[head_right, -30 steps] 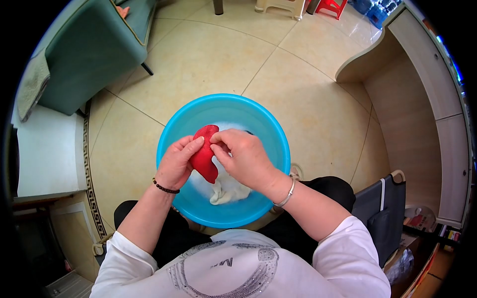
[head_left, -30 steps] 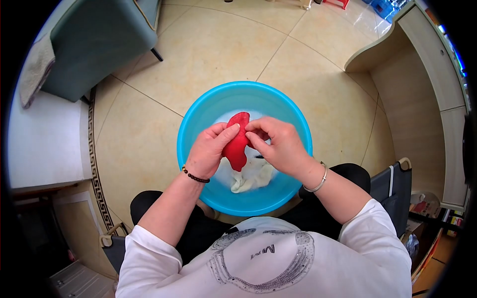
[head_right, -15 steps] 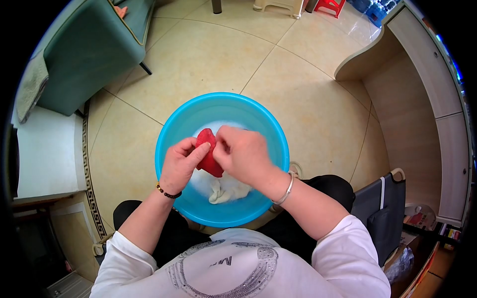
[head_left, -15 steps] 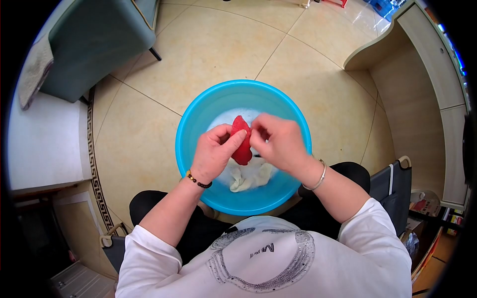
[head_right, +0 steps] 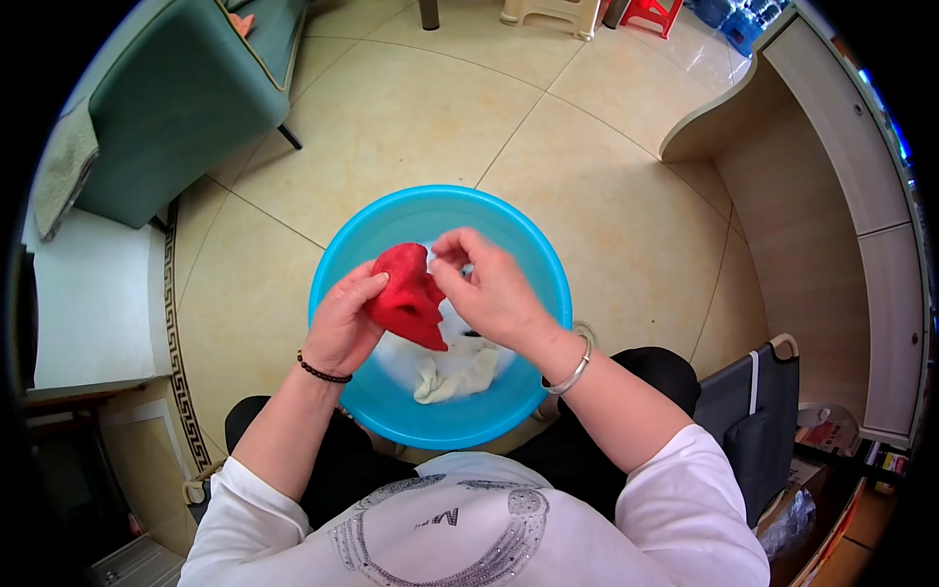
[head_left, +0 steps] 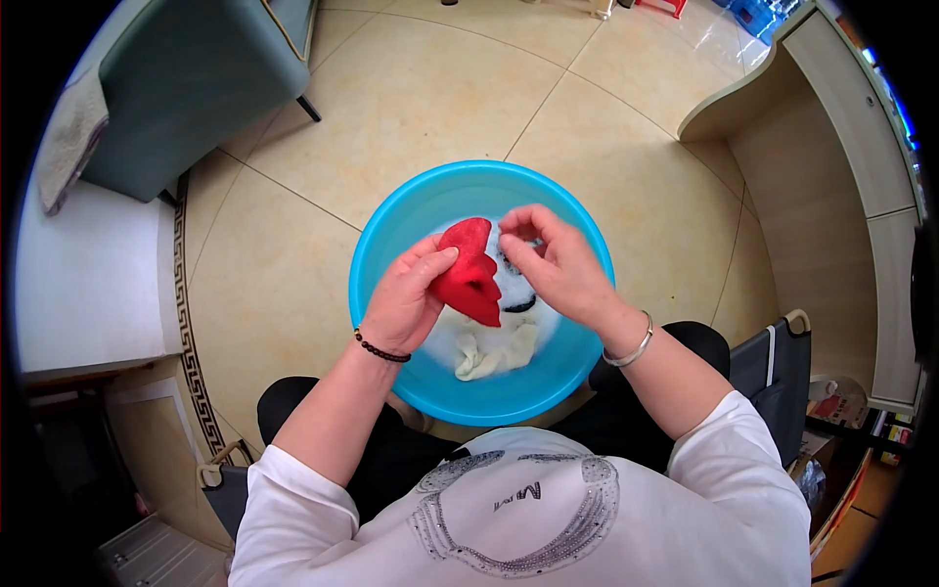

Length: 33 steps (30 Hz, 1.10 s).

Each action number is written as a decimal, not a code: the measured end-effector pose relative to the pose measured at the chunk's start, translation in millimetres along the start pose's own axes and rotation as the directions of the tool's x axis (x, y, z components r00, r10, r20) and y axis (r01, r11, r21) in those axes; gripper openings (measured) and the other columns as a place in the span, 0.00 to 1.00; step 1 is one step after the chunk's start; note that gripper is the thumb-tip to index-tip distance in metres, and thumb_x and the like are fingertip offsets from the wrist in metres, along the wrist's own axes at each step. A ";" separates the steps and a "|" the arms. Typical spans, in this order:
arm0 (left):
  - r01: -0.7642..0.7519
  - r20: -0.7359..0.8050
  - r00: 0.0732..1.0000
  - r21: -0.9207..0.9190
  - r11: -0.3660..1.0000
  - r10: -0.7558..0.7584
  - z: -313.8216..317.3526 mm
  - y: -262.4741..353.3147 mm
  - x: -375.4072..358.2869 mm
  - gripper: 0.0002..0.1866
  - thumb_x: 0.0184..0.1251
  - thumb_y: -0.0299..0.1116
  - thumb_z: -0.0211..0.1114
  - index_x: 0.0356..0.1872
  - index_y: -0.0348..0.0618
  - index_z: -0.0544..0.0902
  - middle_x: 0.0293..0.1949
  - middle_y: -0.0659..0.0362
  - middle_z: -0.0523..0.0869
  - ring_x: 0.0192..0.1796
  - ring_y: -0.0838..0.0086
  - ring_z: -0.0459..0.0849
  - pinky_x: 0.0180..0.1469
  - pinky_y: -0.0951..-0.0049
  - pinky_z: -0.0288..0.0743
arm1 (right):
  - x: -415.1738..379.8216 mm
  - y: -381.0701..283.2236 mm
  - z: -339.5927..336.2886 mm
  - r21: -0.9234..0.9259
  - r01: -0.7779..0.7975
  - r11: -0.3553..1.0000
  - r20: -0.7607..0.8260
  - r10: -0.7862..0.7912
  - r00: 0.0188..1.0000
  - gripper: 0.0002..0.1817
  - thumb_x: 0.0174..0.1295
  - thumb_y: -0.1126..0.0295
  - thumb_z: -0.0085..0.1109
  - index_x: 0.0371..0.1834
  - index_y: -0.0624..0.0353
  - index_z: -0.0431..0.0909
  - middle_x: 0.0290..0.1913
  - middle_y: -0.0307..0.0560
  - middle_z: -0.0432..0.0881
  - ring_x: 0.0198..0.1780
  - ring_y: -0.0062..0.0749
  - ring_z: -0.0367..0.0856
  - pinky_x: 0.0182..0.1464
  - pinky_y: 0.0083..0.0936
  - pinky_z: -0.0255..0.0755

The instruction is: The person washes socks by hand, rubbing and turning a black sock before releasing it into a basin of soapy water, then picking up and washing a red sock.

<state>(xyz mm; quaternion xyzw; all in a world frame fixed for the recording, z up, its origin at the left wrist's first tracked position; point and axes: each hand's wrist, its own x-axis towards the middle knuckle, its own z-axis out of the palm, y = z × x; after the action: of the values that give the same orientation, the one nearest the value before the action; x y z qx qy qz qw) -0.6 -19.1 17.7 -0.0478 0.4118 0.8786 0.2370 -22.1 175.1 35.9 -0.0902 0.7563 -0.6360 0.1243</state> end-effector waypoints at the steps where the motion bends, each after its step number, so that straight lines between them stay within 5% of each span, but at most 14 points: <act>1: 0.012 0.040 0.999 -0.016 1.000 -0.011 0.9 2.0 -0.6 0.18 0.71 0.33 0.54 0.58 0.35 0.72 0.53 0.56 0.79 0.55 0.73 0.77 0.59 0.69 0.70 | 0.8 0.2 -0.8 0.000 0.002 1.000 -0.001 -0.002 1.000 0.09 0.67 0.68 0.52 0.41 0.63 0.74 0.37 0.41 0.78 0.37 0.20 0.75 0.39 0.18 0.73; 3: 0.029 0.083 0.996 -0.032 0.999 -0.026 4.1 5.4 -2.2 0.18 0.70 0.32 0.54 0.58 0.34 0.71 0.53 0.55 0.79 0.55 0.73 0.78 0.59 0.69 0.70 | 2.5 -2.0 -3.8 -0.303 0.354 0.885 0.039 -0.360 0.932 0.10 0.66 0.67 0.54 0.43 0.64 0.74 0.39 0.42 0.78 0.39 0.20 0.75 0.38 0.18 0.73; 4: 0.040 0.094 0.995 0.003 0.999 -0.041 5.3 6.5 -3.4 0.18 0.70 0.33 0.55 0.57 0.34 0.72 0.52 0.55 0.80 0.53 0.73 0.78 0.58 0.70 0.71 | 2.2 -3.9 -5.4 -0.304 0.353 0.885 0.036 -0.360 0.932 0.10 0.66 0.67 0.54 0.43 0.64 0.74 0.39 0.42 0.78 0.39 0.20 0.75 0.38 0.18 0.73; 6: 0.051 0.104 0.993 0.039 0.998 -0.055 5.1 7.5 -4.2 0.17 0.70 0.34 0.55 0.56 0.35 0.73 0.51 0.56 0.80 0.52 0.74 0.79 0.57 0.71 0.72 | 2.5 -9.6 -7.5 0.005 0.057 0.998 0.322 -0.056 0.945 0.11 0.66 0.65 0.55 0.41 0.62 0.75 0.38 0.40 0.79 0.36 0.17 0.75 0.35 0.17 0.72; 7: 0.051 0.051 0.997 0.100 0.994 -0.056 4.1 6.9 -4.2 0.16 0.71 0.35 0.56 0.54 0.36 0.74 0.49 0.57 0.81 0.50 0.74 0.80 0.55 0.72 0.72 | 2.3 -11.0 -7.6 0.006 0.058 0.998 0.323 -0.056 0.945 0.11 0.66 0.65 0.55 0.41 0.62 0.75 0.38 0.40 0.79 0.36 0.17 0.75 0.35 0.17 0.72; 9: 0.050 -0.009 0.999 0.159 0.986 -0.050 2.9 6.7 -5.2 0.15 0.71 0.35 0.56 0.52 0.37 0.76 0.48 0.57 0.82 0.48 0.75 0.80 0.54 0.73 0.73 | 1.8 -12.2 -7.2 0.141 -0.205 0.968 0.284 0.159 0.945 0.13 0.67 0.63 0.53 0.39 0.63 0.77 0.33 0.39 0.80 0.33 0.17 0.76 0.35 0.19 0.73; 18: 0.023 -0.055 0.998 0.105 0.994 -0.017 6.9 9.0 -4.7 0.12 0.70 0.36 0.59 0.47 0.40 0.79 0.42 0.61 0.83 0.43 0.79 0.81 0.50 0.76 0.73 | 5.0 -0.7 -9.0 0.278 -0.142 0.950 0.138 0.107 0.985 0.13 0.70 0.64 0.49 0.38 0.62 0.77 0.30 0.35 0.79 0.31 0.13 0.74 0.33 0.17 0.72; 20: -0.002 -0.069 0.997 0.399 0.917 0.032 6.7 14.3 -5.1 0.10 0.69 0.33 0.60 0.45 0.41 0.80 0.40 0.63 0.83 0.42 0.79 0.79 0.49 0.77 0.72 | 0.7 -7.5 -8.8 0.197 -0.020 0.980 0.088 0.002 0.996 0.10 0.68 0.66 0.51 0.39 0.62 0.77 0.30 0.37 0.80 0.31 0.17 0.76 0.34 0.19 0.72; 21: -0.001 -0.069 0.997 0.399 0.917 0.032 2.6 12.1 -3.1 0.10 0.69 0.33 0.60 0.45 0.41 0.80 0.40 0.63 0.83 0.42 0.79 0.79 0.49 0.77 0.72 | -2.3 -12.5 -7.4 0.107 0.101 0.989 0.048 -0.106 0.993 0.08 0.66 0.68 0.54 0.39 0.62 0.77 0.29 0.38 0.80 0.31 0.20 0.77 0.34 0.21 0.73; 22: -0.182 -0.032 0.957 0.709 0.681 0.289 -4.1 7.1 0.1 0.10 0.69 0.32 0.59 0.46 0.41 0.80 0.41 0.62 0.83 0.43 0.79 0.80 0.49 0.78 0.73 | -5.4 -14.6 -5.6 0.108 0.100 0.989 0.049 -0.106 0.993 0.08 0.66 0.68 0.54 0.39 0.62 0.77 0.29 0.38 0.80 0.31 0.20 0.77 0.34 0.21 0.73; 23: -0.282 0.095 0.862 0.907 0.314 0.499 -8.1 4.2 1.2 0.10 0.69 0.31 0.59 0.47 0.41 0.80 0.41 0.61 0.84 0.44 0.79 0.80 0.49 0.78 0.73 | -9.1 -16.1 -3.0 -0.151 0.353 0.923 0.115 -0.339 0.934 0.07 0.62 0.70 0.57 0.41 0.61 0.77 0.32 0.41 0.80 0.33 0.27 0.79 0.36 0.23 0.74; 24: -0.279 0.092 0.862 0.907 0.315 0.499 -6.2 3.8 0.1 0.10 0.69 0.31 0.59 0.47 0.41 0.80 0.41 0.61 0.84 0.44 0.79 0.80 0.49 0.78 0.73 | -12.2 -17.2 0.0 -0.371 0.574 0.730 0.236 -0.524 0.819 0.09 0.58 0.73 0.60 0.42 0.60 0.77 0.34 0.44 0.80 0.35 0.33 0.80 0.37 0.26 0.74; 26: -0.270 -0.065 0.919 0.615 0.741 0.389 -0.2 0.4 -2.0 0.09 0.69 0.28 0.57 0.46 0.39 0.81 0.43 0.62 0.83 0.46 0.78 0.80 0.49 0.79 0.73 | -17.9 -12.4 11.3 -0.393 0.607 0.691 0.245 -0.557 0.793 0.12 0.56 0.74 0.61 0.43 0.59 0.77 0.37 0.46 0.79 0.37 0.38 0.80 0.39 0.28 0.75; 33: -0.172 -0.091 0.980 0.058 0.983 0.177 -8.4 -3.3 3.9 0.12 0.71 0.29 0.54 0.51 0.39 0.77 0.48 0.60 0.81 0.47 0.76 0.80 0.50 0.76 0.74 | -20.5 -9.7 16.9 -0.453 0.657 0.603 0.346 -0.560 0.753 0.17 0.52 0.76 0.62 0.47 0.59 0.75 0.44 0.48 0.77 0.45 0.42 0.79 0.44 0.32 0.75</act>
<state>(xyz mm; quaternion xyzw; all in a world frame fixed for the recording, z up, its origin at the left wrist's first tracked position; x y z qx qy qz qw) -3.5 -22.1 8.8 -0.0476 0.4470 0.8822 0.1399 2.4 163.6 44.2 -0.4279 0.8149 -0.3851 -0.0682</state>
